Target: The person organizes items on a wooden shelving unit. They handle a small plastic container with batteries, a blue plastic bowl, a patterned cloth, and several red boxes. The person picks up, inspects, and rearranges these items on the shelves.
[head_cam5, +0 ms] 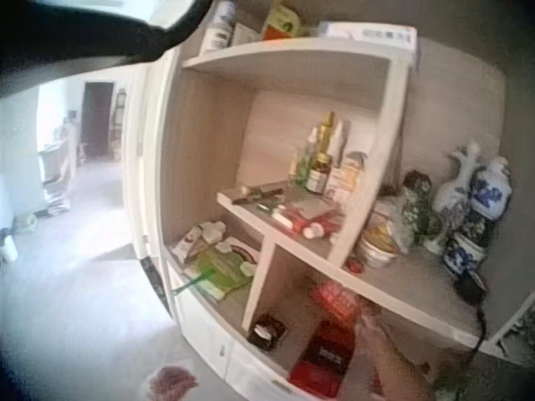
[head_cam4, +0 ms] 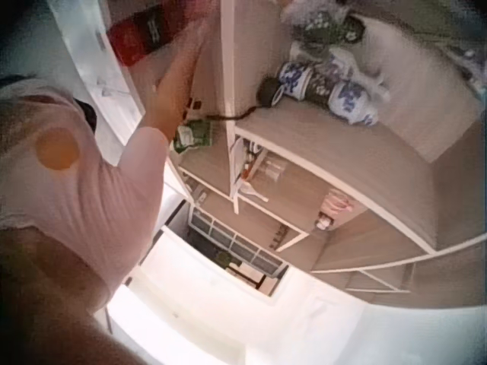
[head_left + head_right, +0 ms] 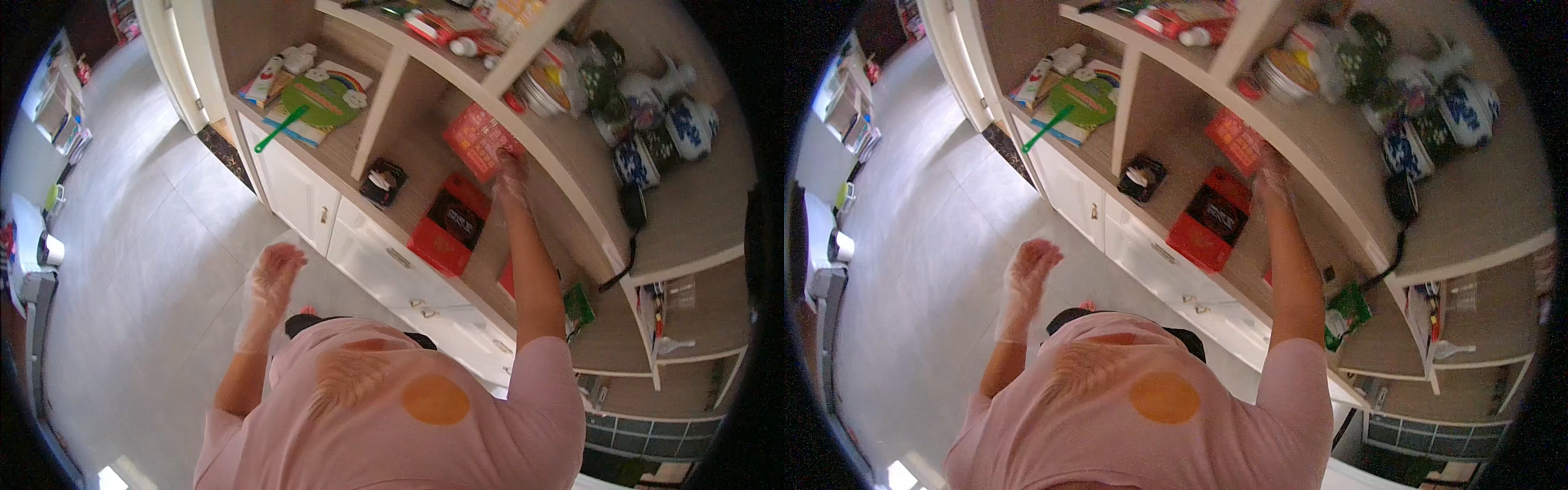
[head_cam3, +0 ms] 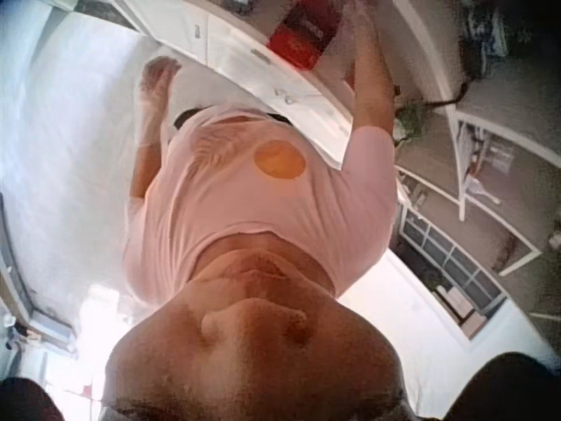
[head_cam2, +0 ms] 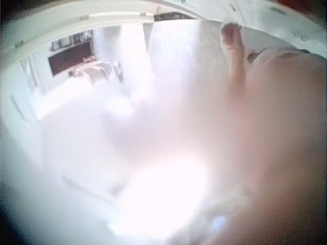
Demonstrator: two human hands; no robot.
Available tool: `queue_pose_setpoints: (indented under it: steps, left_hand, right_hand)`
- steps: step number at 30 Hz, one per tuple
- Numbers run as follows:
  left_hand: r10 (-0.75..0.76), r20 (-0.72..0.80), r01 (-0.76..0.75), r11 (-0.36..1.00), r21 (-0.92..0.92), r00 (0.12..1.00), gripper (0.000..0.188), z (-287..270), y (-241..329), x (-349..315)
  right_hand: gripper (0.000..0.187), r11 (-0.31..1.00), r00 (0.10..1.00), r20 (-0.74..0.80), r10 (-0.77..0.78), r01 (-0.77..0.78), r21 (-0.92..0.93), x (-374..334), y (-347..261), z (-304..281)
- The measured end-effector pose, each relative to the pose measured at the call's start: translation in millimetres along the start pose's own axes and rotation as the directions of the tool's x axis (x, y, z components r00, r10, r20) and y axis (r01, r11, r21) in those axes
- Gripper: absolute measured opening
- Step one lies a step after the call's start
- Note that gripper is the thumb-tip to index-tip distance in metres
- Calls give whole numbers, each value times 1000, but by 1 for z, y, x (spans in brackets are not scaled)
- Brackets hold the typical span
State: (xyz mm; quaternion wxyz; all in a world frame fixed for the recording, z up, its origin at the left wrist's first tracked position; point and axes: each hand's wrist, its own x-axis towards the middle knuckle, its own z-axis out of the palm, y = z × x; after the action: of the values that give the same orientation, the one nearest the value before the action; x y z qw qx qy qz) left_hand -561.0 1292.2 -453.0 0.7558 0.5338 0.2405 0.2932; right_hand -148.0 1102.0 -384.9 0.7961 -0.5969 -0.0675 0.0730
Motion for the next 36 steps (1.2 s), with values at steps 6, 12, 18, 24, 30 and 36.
queue_pose_setpoints:
  steps: [6,12,18,24,30,36]
  left_hand:
    - [-2,-371,-9,1000,-27,928,15,-66,4,-30]
    - [-52,-509,19,997,-70,859,17,-97,-4,-51]
    - [-61,-486,35,997,-61,872,19,-92,6,-46]
    - [-76,-418,44,995,-85,905,19,-86,3,-36]
    - [-87,-397,56,994,-90,914,20,-80,0,-33]
    - [-132,-373,115,991,-67,918,19,-77,-2,-31]
  right_hand:
    - [49,987,962,266,-53,91,-131,120,75,-41]
    - [48,962,938,347,14,82,-261,132,92,-26]
    - [48,935,939,344,27,98,-340,136,91,-26]
    - [48,919,941,339,18,118,-377,136,93,-23]
    - [48,919,944,329,4,126,-374,131,94,-30]
    - [48,920,941,337,0,132,-368,132,94,-32]
